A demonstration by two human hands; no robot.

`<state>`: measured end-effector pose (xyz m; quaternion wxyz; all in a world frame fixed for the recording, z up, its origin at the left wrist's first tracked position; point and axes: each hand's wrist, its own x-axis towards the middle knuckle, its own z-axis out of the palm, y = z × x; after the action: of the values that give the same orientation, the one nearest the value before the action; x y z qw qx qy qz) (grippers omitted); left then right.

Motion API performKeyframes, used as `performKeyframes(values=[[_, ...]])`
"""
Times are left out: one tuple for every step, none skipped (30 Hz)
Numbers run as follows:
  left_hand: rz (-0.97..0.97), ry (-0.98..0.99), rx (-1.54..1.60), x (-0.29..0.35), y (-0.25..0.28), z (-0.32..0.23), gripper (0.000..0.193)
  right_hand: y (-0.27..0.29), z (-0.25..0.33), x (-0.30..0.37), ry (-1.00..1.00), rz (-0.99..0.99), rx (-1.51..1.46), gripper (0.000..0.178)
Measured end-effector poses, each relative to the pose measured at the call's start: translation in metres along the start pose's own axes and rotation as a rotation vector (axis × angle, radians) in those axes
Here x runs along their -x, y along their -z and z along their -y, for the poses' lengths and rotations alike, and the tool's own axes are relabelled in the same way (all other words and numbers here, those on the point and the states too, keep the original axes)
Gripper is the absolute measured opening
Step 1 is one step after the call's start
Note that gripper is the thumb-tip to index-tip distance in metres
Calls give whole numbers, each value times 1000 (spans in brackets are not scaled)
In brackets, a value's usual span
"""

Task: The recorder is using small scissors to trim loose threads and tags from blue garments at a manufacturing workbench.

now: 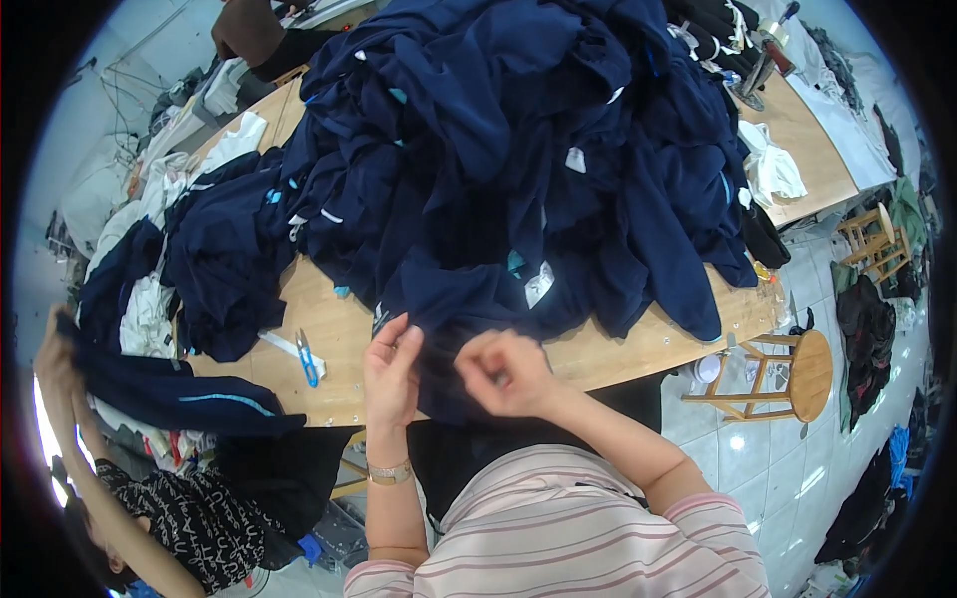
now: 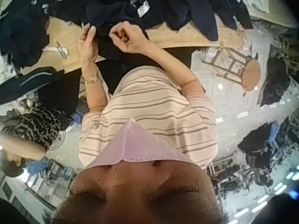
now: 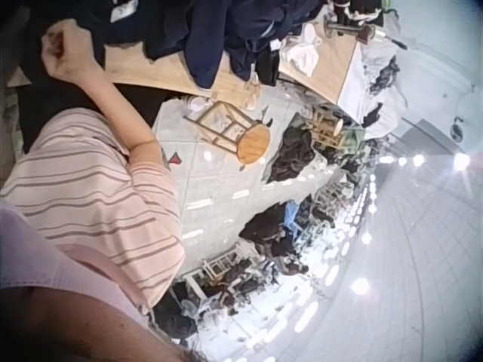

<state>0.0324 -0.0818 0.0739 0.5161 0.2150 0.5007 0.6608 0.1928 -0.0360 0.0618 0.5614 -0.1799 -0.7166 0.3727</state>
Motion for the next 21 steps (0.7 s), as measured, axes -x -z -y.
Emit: performKeyframes(values=[[-11, -32, 36, -1, 10, 0, 20, -1, -8, 1, -34, -95, 8, 26], [-52, -78, -3, 0, 15, -1, 19, -1, -15, -4, -67, -169, -2, 27], [-99, -125, -41, 1, 21, -4, 20, 1, -20, -11, -139, -133, 83, 27], [-133, -160, -58, 3, 17, -7, 22, 3, -31, -14, -165, -101, 136, 29], [-141, -167, -63, 3, 21, -9, 22, 3, -37, -18, -201, -35, 207, 34], [-135, -234, -151, 3, 25, -9, 23, 2, -44, -22, -152, 20, 234, 36], [-128, -300, -240, 3, 28, -11, 24, 0, -50, -25, -101, 74, 262, 38], [-189, -332, -303, 1, 26, -12, 29, -6, -53, -28, -115, 111, 242, 42], [-193, -337, -303, 0, 29, -15, 29, -11, -58, -30, -157, 161, 211, 41], [-221, -386, -473, -2, 33, -19, 34, -15, -62, -33, -199, 209, 183, 40], [-248, -434, -642, -3, 37, -22, 40, -16, -67, -37, -260, 224, 53, 35], [-254, -438, -642, -3, 40, -27, 40, -18, -68, -39, -324, 211, -40, 32], [-329, -418, -726, -2, 42, -32, 44, -19, -69, -40, -389, 196, -133, 29], [-403, -396, -808, -3, 45, -37, 48, -16, -70, -43, -518, 172, -361, 26], [-374, -394, -771, -7, 51, -40, 55, -15, -70, -47, -539, 98, -492, 26], [-379, -396, -768, -7, 56, -43, 55, -10, -65, -51, -604, 18, -633, 25], [-328, -297, -673, -8, 58, -46, 50, -4, -66, -54, -641, 1, -687, 24], [-276, -202, -578, -8, 58, -48, 46, -2, -64, -57, -676, -35, -703, 23], [-337, -104, -543, -11, 57, -47, 51, 0, -62, -60, -712, -71, -719, 23], [-339, -107, -539, -11, 54, -48, 51, 1, -60, -62, -683, -81, -652, 23], [-320, -33, -548, -11, 47, -52, 60, 2, -60, -63, -680, -81, -649, 23]])
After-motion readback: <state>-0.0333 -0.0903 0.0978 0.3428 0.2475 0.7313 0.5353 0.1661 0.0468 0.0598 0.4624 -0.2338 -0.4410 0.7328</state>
